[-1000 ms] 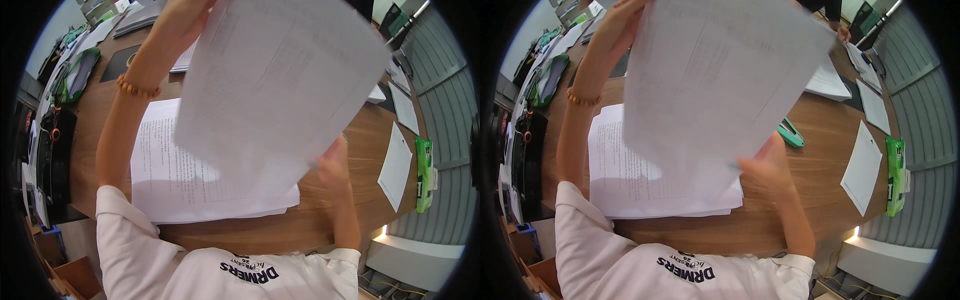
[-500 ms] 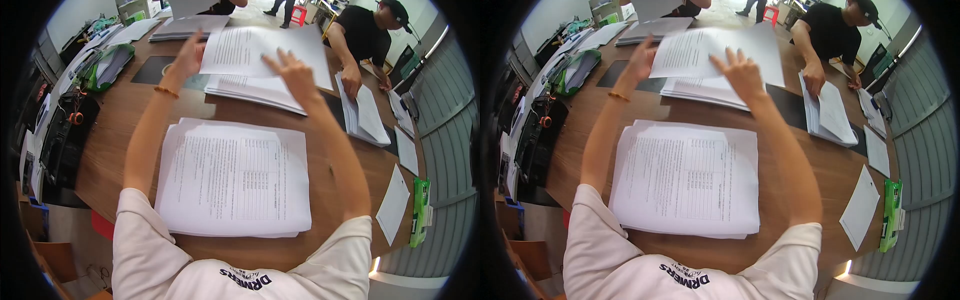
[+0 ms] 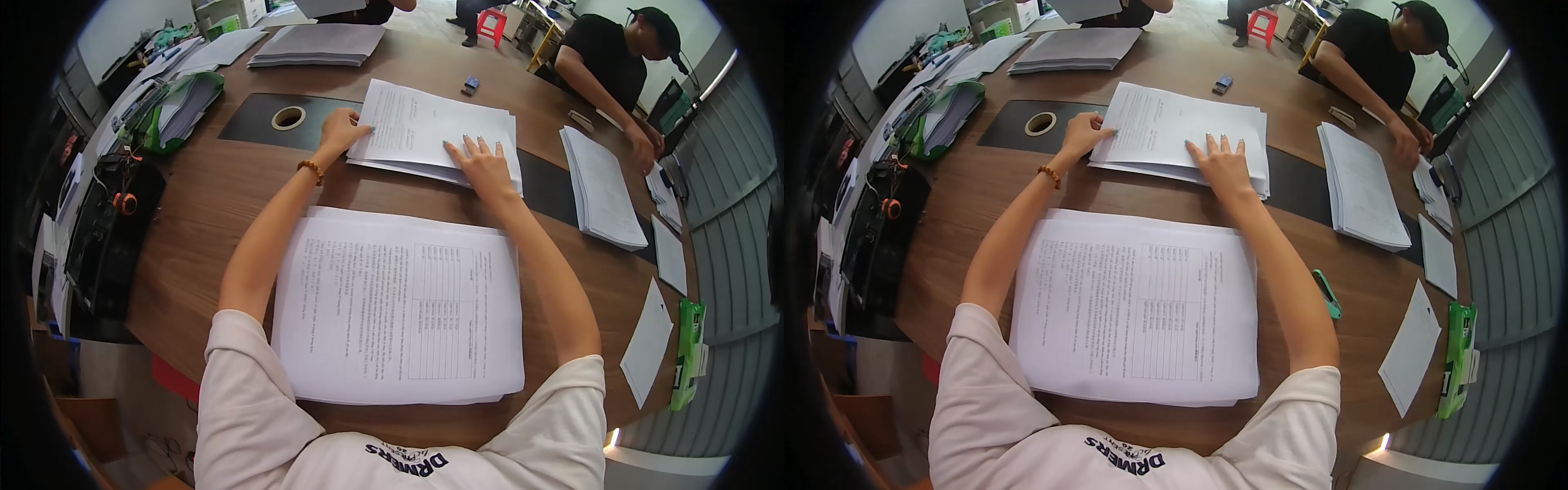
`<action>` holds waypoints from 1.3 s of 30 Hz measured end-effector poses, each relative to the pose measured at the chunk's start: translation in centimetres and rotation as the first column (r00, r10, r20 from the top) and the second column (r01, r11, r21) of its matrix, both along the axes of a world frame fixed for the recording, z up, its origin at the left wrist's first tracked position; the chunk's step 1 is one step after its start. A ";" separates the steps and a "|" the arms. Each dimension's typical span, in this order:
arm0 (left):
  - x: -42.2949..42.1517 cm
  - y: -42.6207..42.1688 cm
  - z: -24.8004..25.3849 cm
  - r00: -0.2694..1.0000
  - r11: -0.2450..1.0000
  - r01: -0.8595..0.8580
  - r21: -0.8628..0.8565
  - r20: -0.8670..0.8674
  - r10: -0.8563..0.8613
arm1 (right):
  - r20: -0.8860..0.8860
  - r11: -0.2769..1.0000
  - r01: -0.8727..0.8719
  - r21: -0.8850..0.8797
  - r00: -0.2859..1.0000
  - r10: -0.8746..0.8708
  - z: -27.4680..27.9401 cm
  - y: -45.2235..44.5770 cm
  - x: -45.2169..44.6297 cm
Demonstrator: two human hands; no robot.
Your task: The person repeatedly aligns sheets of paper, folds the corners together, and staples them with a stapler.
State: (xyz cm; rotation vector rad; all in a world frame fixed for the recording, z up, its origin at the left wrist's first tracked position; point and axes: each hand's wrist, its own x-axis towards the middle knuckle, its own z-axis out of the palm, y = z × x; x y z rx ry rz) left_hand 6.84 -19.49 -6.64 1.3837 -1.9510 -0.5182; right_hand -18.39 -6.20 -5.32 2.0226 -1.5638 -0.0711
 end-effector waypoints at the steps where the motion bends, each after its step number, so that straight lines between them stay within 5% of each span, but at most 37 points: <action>1: -0.1 0.0 -0.1 1.000 1.000 0.007 0.005 -0.001 -0.007 | -0.028 1.000 0.020 -0.001 0.999 -0.020 0.1 0.3 -0.3; 4: -0.2 0.5 0.3 0.999 0.998 0.041 -0.054 0.016 -0.041 | 0.049 0.960 0.144 0.241 0.986 -0.161 1.4 1.5 -1.1; 8: -0.5 1.5 0.9 0.990 0.998 -0.026 -0.065 0.137 0.034 | 0.154 0.930 0.115 0.349 0.972 -0.178 3.0 4.2 -2.4; 10: -0.6 1.4 0.5 0.984 0.992 -0.043 -0.122 0.168 0.064 | 0.545 0.897 -0.098 0.432 0.821 -0.172 4.1 6.3 -3.4; 11: -0.7 1.0 0.6 0.975 0.991 -0.038 -0.132 0.211 0.065 | 0.700 0.920 -0.217 0.327 0.709 -0.082 4.8 6.8 -3.9; 14: -1.8 1.5 1.5 0.941 0.978 -0.045 -0.205 0.320 0.111 | 0.760 0.949 -0.149 0.277 0.639 -0.121 6.8 9.5 -6.1; 16: -3.1 2.8 2.9 0.916 0.819 -0.044 -0.573 0.304 0.262 | 0.800 0.977 -0.033 0.209 0.580 -0.152 7.7 12.5 -6.3; 17: -3.9 3.3 3.8 0.944 0.743 0.039 -0.668 0.268 0.191 | 0.850 0.965 0.040 0.260 0.464 -0.248 8.4 13.9 -6.2; 18: -5.1 4.8 5.0 0.969 0.827 0.191 -0.528 0.234 -0.075 | 0.883 0.945 0.108 0.308 0.338 -0.326 8.5 15.1 -6.4; 19: -6.4 7.2 6.3 0.933 0.851 0.359 -0.383 0.151 -0.326 | 0.949 0.976 0.061 0.211 0.228 -0.220 7.4 16.3 -6.8; 20: -7.3 11.2 7.5 0.842 0.829 0.536 -0.159 0.035 -0.538 | 0.946 0.971 0.073 0.228 0.218 -0.239 6.5 17.5 -6.7; 22: -8.2 17.2 7.9 0.711 0.712 0.703 -0.010 0.055 -0.701 | 0.951 0.952 -0.014 0.307 0.027 -0.307 5.2 19.2 -5.7; 24: -8.5 20.0 6.8 0.691 0.697 0.717 -0.023 0.154 -0.706 | 0.942 0.942 0.034 0.335 0.023 -0.336 4.4 20.6 -3.8; 26: -8.5 21.3 6.0 0.721 0.725 0.689 -0.022 0.128 -0.681 | 0.966 0.972 -0.021 0.236 -0.108 -0.237 3.0 21.5 -2.6; 30: -8.2 21.6 4.8 0.761 0.760 0.645 0.072 0.027 -0.648 | 0.962 0.977 -0.028 0.209 -0.174 -0.211 1.6 22.4 -0.5; 33: -8.1 21.5 4.2 0.755 0.757 0.653 -0.005 0.077 -0.651 | 0.988 0.989 0.015 0.150 -0.026 -0.149 1.6 22.3 0.1; 39: -8.1 21.9 4.9 0.743 0.745 0.659 -0.100 -0.063 -0.666 | 0.997 0.996 0.055 0.074 -0.028 -0.072 1.8 21.8 0.0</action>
